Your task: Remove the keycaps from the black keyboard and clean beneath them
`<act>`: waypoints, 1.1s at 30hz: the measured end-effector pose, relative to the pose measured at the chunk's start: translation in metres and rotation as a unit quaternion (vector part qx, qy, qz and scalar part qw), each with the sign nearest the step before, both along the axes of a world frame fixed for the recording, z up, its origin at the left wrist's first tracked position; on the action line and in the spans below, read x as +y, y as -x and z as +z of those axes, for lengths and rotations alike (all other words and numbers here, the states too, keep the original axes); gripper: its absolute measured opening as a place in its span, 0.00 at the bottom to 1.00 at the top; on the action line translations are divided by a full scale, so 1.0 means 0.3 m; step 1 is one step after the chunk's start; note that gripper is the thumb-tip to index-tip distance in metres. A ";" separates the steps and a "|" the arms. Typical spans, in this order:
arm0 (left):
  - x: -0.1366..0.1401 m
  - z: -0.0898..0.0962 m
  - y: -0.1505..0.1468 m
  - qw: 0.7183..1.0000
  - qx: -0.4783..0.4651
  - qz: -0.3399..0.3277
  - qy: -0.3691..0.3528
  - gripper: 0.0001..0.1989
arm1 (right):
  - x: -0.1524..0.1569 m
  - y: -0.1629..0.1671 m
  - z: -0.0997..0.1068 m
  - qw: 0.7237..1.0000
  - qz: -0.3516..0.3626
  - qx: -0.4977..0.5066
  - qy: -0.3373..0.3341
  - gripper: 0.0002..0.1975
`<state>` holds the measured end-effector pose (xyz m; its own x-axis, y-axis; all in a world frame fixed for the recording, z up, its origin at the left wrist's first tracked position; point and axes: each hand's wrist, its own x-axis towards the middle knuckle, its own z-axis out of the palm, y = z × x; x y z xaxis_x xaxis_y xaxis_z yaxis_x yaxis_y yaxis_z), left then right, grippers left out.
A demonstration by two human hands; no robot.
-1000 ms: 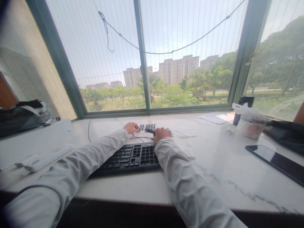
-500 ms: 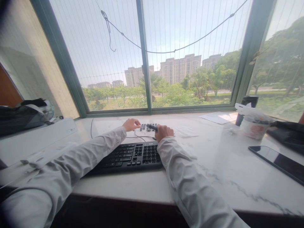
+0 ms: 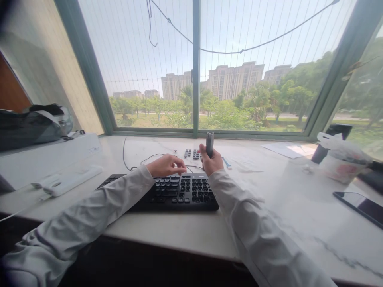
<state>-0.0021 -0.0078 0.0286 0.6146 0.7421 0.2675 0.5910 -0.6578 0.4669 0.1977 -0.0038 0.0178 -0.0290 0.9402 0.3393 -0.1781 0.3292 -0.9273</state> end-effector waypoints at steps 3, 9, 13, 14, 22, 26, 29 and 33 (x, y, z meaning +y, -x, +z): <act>-0.006 -0.026 0.022 0.995 0.035 -0.058 0.069 0.16 | -0.050 0.049 -0.003 0.989 0.090 0.098 0.067 0.23; -0.008 -0.054 0.038 0.996 0.024 -0.068 0.044 0.16 | -0.128 0.114 -0.031 0.959 0.184 0.151 0.151 0.23; -0.032 -0.044 0.031 0.988 0.026 -0.129 0.083 0.17 | -0.143 0.134 -0.053 0.965 0.174 0.138 0.137 0.24; -0.041 -0.042 0.026 0.986 0.028 -0.140 0.089 0.17 | -0.144 0.136 -0.056 0.967 0.168 0.137 0.131 0.24; -0.079 -0.059 -0.012 0.987 -0.053 -0.128 0.076 0.16 | -0.148 0.126 -0.039 0.966 0.170 0.171 0.090 0.21; -0.079 -0.044 -0.002 0.986 -0.051 -0.132 0.086 0.18 | -0.151 0.120 -0.027 0.965 0.160 0.184 0.098 0.18; -0.082 -0.027 0.006 0.983 -0.008 -0.156 0.101 0.19 | -0.154 0.120 -0.024 0.961 0.170 0.191 0.108 0.18; -0.093 -0.029 0.001 0.983 0.084 -0.148 0.068 0.22 | -0.154 0.123 -0.032 0.964 0.136 0.190 0.126 0.20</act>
